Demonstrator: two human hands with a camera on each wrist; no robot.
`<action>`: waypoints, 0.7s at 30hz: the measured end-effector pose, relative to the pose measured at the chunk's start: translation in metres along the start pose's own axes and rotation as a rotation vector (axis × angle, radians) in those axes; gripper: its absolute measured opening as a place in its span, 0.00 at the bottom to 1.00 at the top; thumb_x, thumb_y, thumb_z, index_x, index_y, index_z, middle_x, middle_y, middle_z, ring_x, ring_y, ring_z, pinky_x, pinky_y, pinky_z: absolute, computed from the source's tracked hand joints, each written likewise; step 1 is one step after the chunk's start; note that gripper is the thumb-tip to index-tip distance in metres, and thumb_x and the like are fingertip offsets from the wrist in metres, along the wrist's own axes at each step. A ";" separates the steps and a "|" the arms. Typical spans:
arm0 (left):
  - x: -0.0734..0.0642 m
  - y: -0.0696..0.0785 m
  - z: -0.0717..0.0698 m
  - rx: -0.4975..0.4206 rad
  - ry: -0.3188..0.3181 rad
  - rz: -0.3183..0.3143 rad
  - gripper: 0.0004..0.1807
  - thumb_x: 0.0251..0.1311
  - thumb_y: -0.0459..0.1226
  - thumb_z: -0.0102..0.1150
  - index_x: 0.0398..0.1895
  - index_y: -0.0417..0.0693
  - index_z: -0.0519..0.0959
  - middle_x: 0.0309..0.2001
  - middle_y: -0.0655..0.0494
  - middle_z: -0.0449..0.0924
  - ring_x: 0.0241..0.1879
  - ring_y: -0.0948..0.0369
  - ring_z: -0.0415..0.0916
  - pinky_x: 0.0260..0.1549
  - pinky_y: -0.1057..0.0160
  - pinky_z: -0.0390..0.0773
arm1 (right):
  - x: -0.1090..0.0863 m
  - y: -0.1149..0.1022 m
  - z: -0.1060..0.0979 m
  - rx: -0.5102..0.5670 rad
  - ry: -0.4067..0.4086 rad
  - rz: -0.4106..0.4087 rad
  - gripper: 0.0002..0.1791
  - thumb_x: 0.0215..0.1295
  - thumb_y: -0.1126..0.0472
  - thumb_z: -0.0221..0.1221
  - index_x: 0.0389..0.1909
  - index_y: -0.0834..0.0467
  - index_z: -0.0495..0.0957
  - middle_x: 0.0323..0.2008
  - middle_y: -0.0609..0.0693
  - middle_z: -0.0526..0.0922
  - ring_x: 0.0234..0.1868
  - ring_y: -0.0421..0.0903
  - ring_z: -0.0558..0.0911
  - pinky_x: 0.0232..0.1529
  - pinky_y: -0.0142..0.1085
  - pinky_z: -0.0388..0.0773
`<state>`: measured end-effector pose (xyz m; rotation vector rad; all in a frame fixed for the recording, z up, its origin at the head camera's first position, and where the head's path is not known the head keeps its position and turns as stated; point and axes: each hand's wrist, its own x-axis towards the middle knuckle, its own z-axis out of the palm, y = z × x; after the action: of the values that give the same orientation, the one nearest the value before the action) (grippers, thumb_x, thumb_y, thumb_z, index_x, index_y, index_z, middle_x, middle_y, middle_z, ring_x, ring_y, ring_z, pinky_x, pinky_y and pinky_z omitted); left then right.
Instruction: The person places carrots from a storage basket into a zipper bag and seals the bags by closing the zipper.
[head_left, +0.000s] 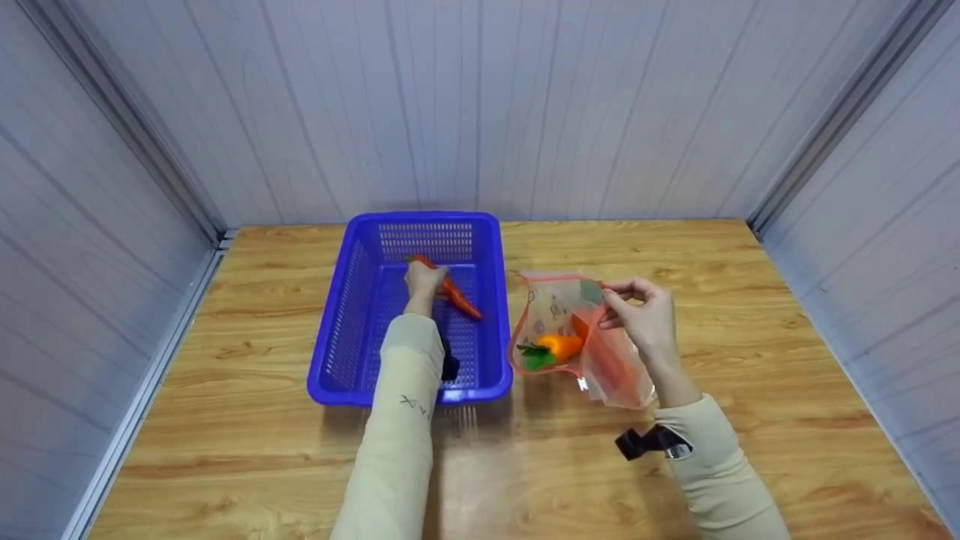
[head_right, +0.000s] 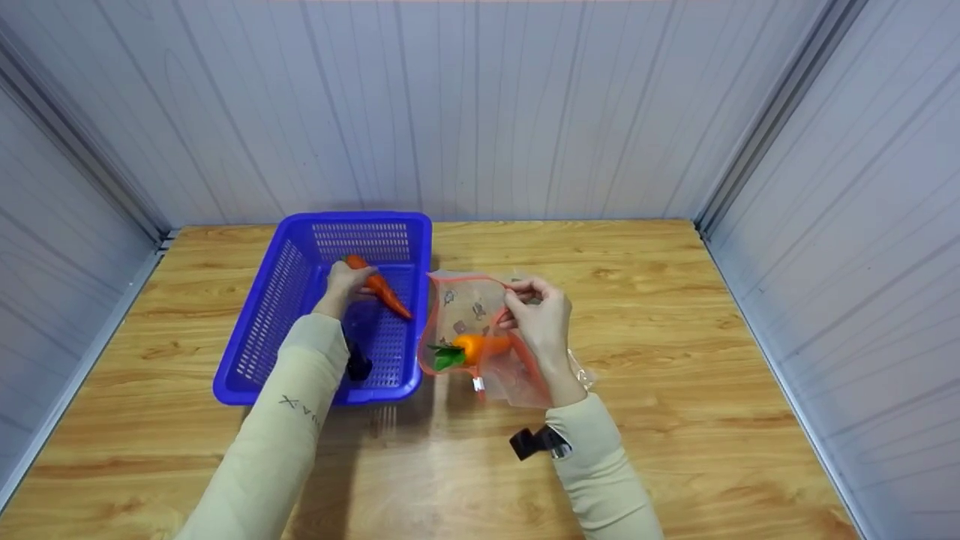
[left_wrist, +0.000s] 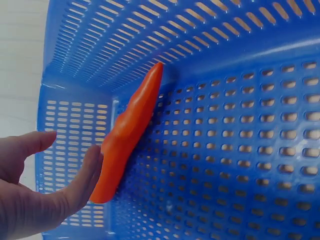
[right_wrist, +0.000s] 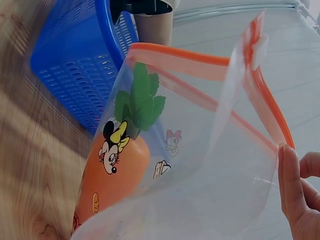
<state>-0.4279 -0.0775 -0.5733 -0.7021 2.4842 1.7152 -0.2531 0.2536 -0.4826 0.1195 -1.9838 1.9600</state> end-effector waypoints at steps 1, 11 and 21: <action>0.011 -0.007 0.007 -0.040 0.010 -0.039 0.15 0.45 0.37 0.64 0.32 0.36 0.73 0.23 0.43 0.76 0.13 0.54 0.75 0.10 0.61 0.76 | -0.006 -0.016 0.005 0.035 -0.020 0.013 0.10 0.51 0.66 0.63 0.32 0.70 0.78 0.20 0.61 0.75 0.12 0.51 0.77 0.13 0.43 0.75; 0.129 -0.102 0.076 -0.330 -0.099 -0.317 0.32 0.38 0.44 0.68 0.47 0.43 0.65 0.33 0.40 0.76 0.21 0.44 0.77 0.16 0.48 0.76 | 0.009 0.039 -0.015 0.019 -0.027 0.012 0.15 0.51 0.61 0.64 0.36 0.68 0.77 0.23 0.63 0.76 0.16 0.56 0.77 0.14 0.46 0.75; 0.160 -0.136 0.110 -0.539 -0.209 -0.413 0.43 0.30 0.52 0.71 0.53 0.53 0.61 0.38 0.41 0.75 0.26 0.41 0.76 0.21 0.43 0.75 | 0.003 0.023 -0.012 -0.006 0.022 0.013 0.12 0.49 0.63 0.65 0.32 0.67 0.78 0.22 0.65 0.75 0.14 0.56 0.77 0.13 0.46 0.74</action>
<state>-0.5431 -0.0715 -0.7805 -0.9275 1.5976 2.1474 -0.2608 0.2667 -0.5038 0.0832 -1.9820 1.9546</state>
